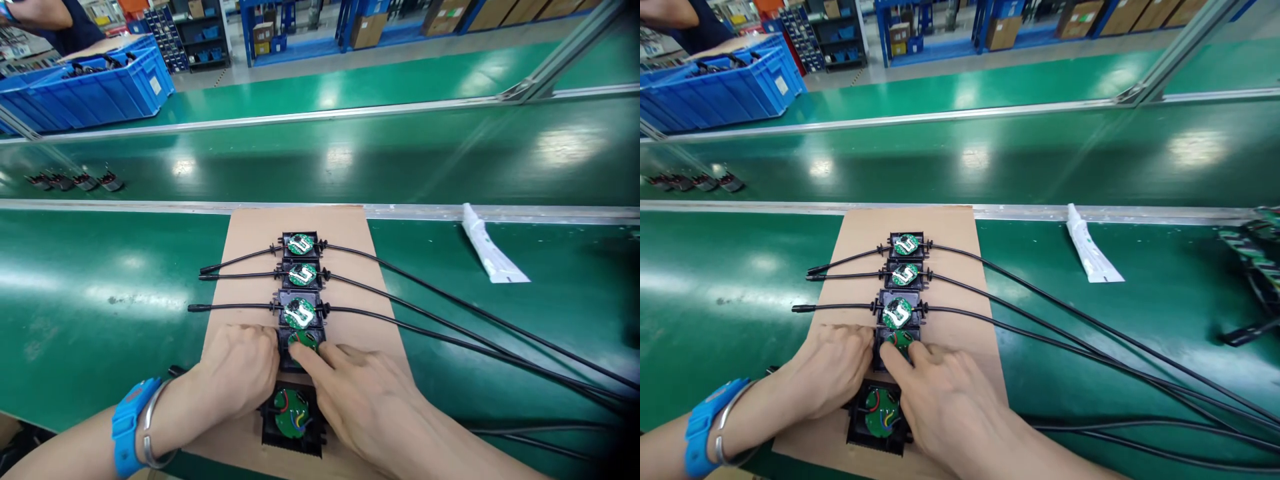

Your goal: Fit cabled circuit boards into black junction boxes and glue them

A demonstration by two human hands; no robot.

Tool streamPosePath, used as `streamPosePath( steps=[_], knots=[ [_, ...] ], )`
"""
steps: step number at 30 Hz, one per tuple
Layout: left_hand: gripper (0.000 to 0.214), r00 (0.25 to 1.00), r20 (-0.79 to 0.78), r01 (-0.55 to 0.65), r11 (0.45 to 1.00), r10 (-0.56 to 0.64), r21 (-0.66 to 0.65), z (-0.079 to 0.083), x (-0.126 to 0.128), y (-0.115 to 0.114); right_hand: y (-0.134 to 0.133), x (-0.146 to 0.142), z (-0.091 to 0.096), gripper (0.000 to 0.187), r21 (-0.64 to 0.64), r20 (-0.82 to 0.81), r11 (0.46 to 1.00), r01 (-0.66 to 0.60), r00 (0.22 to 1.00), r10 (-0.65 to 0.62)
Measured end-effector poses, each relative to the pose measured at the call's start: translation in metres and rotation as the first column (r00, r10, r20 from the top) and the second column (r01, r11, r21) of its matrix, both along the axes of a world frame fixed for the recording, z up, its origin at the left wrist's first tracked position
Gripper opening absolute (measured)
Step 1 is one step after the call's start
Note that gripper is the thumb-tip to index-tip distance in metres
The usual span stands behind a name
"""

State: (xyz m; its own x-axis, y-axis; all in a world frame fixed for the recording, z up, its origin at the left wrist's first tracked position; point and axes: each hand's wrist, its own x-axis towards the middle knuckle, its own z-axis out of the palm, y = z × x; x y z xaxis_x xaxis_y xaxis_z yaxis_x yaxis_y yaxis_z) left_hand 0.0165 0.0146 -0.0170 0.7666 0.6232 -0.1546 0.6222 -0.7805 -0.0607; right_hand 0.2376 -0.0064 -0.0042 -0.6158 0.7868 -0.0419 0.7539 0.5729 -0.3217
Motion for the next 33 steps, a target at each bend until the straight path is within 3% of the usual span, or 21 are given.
streamPosePath(
  steps=[7,11,14,15,17,19,21,25,30,33],
  knots=[
    [0.026,0.986,0.130,-0.098,0.994,0.104,-0.049,-0.013,-0.002,-0.001,0.001,-0.005,-0.003,0.049,0.115,0.007,0.993,-0.023,1.000,0.022],
    [0.019,0.985,0.090,-0.146,0.989,0.148,-0.036,0.008,0.013,0.006,0.000,-0.005,0.005,0.045,0.045,0.013,0.999,0.015,1.000,-0.015],
    [0.014,0.943,0.210,-0.246,0.966,0.257,-0.079,0.028,0.022,0.006,-0.001,0.003,0.014,0.045,-0.087,-0.043,0.993,0.075,0.996,-0.079],
    [0.015,0.931,0.271,-0.224,0.969,0.245,-0.109,0.031,0.023,0.005,-0.002,0.007,0.017,0.045,-0.134,-0.057,0.986,0.097,0.993,-0.105],
    [0.019,0.931,0.345,-0.064,0.983,0.121,-0.172,0.033,0.024,0.002,-0.004,0.013,0.021,0.037,-0.226,-0.055,0.964,0.137,0.987,-0.154],
    [0.024,0.933,0.360,0.103,0.972,-0.022,-0.210,0.029,0.022,0.000,-0.007,0.016,0.022,0.021,-0.287,-0.026,0.941,0.177,0.981,-0.192],
    [0.029,0.926,0.364,0.179,0.963,-0.097,-0.199,0.022,0.020,-0.001,-0.009,0.017,0.022,0.008,-0.302,-0.001,0.931,0.206,0.976,-0.217],
    [0.033,0.922,0.374,0.166,0.976,-0.102,-0.143,0.011,0.018,-0.004,-0.007,0.016,0.017,0.012,-0.296,-0.040,0.932,0.208,0.972,-0.229],
    [0.033,0.930,0.363,0.127,0.972,-0.048,-0.196,0.009,0.019,-0.009,0.003,0.017,0.011,0.016,-0.346,-0.220,0.912,0.223,0.925,-0.309],
    [0.037,0.932,0.362,0.113,0.968,-0.025,-0.225,0.008,0.020,-0.009,0.009,0.022,0.008,0.019,-0.338,-0.198,0.913,0.230,0.931,-0.308]
  ],
)
